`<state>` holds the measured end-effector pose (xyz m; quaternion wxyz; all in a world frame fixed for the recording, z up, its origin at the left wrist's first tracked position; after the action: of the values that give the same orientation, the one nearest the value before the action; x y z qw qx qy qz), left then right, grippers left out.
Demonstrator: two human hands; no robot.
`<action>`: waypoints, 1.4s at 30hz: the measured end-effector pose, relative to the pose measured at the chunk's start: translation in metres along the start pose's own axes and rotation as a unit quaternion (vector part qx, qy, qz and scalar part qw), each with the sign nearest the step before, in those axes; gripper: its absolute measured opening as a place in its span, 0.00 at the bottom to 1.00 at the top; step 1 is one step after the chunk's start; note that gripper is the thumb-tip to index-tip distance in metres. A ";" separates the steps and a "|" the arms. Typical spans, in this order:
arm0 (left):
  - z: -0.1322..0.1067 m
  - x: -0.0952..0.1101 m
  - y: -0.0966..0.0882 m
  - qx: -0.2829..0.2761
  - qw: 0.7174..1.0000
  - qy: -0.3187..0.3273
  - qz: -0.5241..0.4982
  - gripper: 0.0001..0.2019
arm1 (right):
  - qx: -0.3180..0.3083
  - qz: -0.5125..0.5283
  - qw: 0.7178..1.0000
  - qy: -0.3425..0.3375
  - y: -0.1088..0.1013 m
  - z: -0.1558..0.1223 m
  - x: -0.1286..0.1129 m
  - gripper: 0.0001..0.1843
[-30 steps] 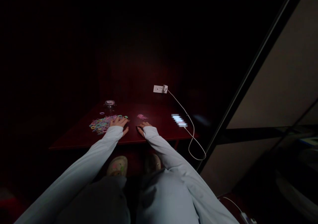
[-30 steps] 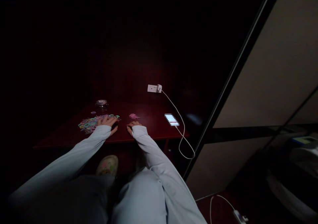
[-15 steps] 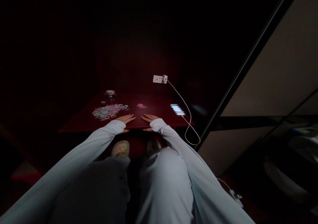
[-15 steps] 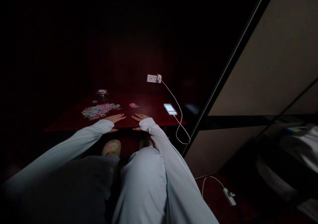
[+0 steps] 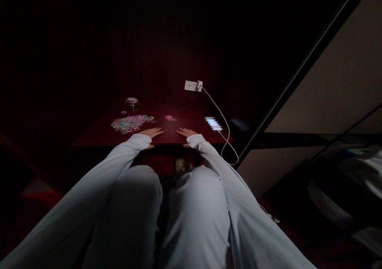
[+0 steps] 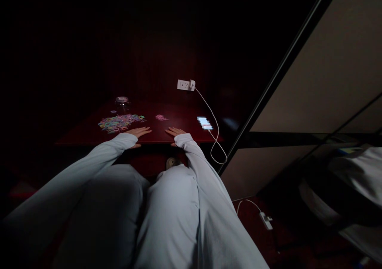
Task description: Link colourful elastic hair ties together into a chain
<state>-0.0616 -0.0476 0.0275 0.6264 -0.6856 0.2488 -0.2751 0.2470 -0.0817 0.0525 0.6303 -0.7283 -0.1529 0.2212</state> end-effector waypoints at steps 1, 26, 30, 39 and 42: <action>-0.001 0.002 -0.001 0.002 1.000 -0.006 -0.002 0.47 | 0.000 0.001 1.000 0.000 -0.001 -0.001 -0.001 0.55; -0.010 -0.003 0.005 -0.007 0.999 0.038 0.014 0.50 | 0.042 -0.018 0.999 0.008 0.001 -0.012 -0.009 0.53; -0.012 -0.005 0.003 -0.019 0.998 0.058 0.027 0.48 | 0.033 -0.015 0.999 0.016 0.000 -0.013 -0.012 0.52; -0.017 0.001 0.005 0.008 0.996 0.077 0.050 0.45 | -0.005 -0.046 0.999 0.015 -0.003 -0.013 -0.009 0.54; -0.018 0.006 0.008 0.024 0.996 0.069 0.054 0.45 | 0.003 -0.053 0.999 0.012 0.000 -0.014 -0.006 0.53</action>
<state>-0.0699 -0.0655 0.0215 0.6378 -0.6355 0.3217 -0.2932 0.2488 -0.0969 0.0552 0.6452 -0.7197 -0.1829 0.1796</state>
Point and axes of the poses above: each hand's wrist, its own z-axis towards the middle knuckle, its own y-axis out of the palm, x = y × z, the point moved 2 cm from there along z, towards the middle knuckle, and after that the axes turned 7 degrees about -x, right-handed, at the moved point
